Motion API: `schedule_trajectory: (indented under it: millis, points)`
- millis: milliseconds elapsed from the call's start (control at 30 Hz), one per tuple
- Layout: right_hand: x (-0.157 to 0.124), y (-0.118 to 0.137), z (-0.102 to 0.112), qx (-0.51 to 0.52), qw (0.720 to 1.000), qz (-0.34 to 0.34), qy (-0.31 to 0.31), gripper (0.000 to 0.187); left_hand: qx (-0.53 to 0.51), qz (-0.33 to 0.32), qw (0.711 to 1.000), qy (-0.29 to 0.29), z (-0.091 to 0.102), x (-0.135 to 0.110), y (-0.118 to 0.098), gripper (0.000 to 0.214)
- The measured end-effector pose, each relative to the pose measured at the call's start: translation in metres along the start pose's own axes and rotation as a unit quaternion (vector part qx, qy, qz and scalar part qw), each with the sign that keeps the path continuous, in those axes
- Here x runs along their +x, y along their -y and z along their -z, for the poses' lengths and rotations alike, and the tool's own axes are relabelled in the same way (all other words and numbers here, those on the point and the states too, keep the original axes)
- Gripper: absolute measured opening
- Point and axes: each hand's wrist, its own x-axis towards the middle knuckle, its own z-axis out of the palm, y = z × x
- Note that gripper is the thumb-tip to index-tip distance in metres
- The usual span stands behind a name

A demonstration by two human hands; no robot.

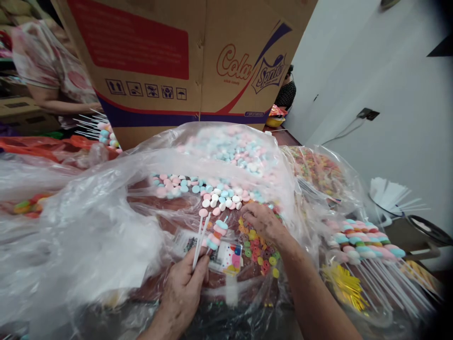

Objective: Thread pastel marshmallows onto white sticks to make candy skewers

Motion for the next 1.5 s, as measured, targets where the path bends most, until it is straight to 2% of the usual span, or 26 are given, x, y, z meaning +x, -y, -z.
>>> schedule_trajectory:
  millis: [133, 333, 400, 467, 567, 633, 667, 733, 800, 900, 1033, 1367, 1433, 1500]
  points:
    - [-0.001, 0.005, 0.003, -0.012, 1.000, -0.005, 0.017, 0.020, -0.001, -0.002, 1.000, 0.000, 0.000, -0.002, -0.004, 0.025]
    - [0.000, 0.023, 0.003, -0.123, 0.989, -0.047, 0.060, 0.022, -0.006, 0.003, 1.000, -0.014, -0.001, -0.002, -0.002, 0.025]
    - [-0.003, 0.028, 0.000, -0.152, 0.986, -0.052, 0.055, 0.023, 0.003, 0.000, 1.000, -0.004, -0.001, -0.002, 0.000, 0.026]
    - [-0.006, 0.029, -0.003, -0.142, 0.988, -0.050, 0.018, 0.021, 0.013, -0.001, 1.000, 0.000, 0.000, -0.001, 0.001, 0.027]
    - [-0.011, 0.026, -0.009, -0.040, 0.995, -0.061, -0.061, 0.015, 0.028, -0.007, 1.000, 0.001, 0.002, 0.000, -0.001, 0.026]
    - [-0.012, 0.024, -0.010, 0.099, 0.988, -0.080, -0.094, 0.009, 0.035, -0.012, 0.999, 0.014, 0.002, 0.000, -0.003, 0.026]
    - [-0.013, 0.023, -0.011, 0.185, 0.973, -0.088, -0.103, 0.008, 0.040, -0.013, 0.999, 0.022, 0.003, 0.000, -0.004, 0.026]
    - [-0.014, 0.026, -0.012, 0.347, 0.926, -0.094, -0.114, 0.023, 0.054, -0.020, 0.998, 0.028, 0.003, 0.000, -0.007, 0.029]
    - [-0.014, 0.032, -0.014, 0.449, 0.880, -0.091, -0.122, 0.033, 0.069, -0.031, 0.996, 0.036, 0.003, -0.001, -0.008, 0.029]
    - [-0.016, 0.045, -0.018, 0.508, 0.848, -0.088, -0.126, 0.029, 0.076, -0.042, 0.995, 0.047, 0.002, 0.000, -0.008, 0.026]
    - [-0.018, 0.054, -0.022, 0.540, 0.827, -0.081, -0.134, 0.028, 0.078, -0.028, 0.995, 0.048, 0.001, 0.001, -0.007, 0.029]
    - [-0.023, 0.052, -0.028, 0.542, 0.824, -0.061, -0.155, 0.020, 0.090, -0.037, 0.995, 0.033, 0.000, 0.000, -0.008, 0.028]
    - [-0.024, 0.051, -0.030, 0.513, 0.842, -0.047, -0.163, 0.018, 0.082, -0.034, 0.995, 0.040, 0.000, 0.000, -0.008, 0.029]
    - [-0.025, 0.050, -0.031, 0.459, 0.871, -0.018, -0.174, 0.016, 0.076, -0.024, 0.996, 0.045, 0.000, 0.000, -0.007, 0.029]
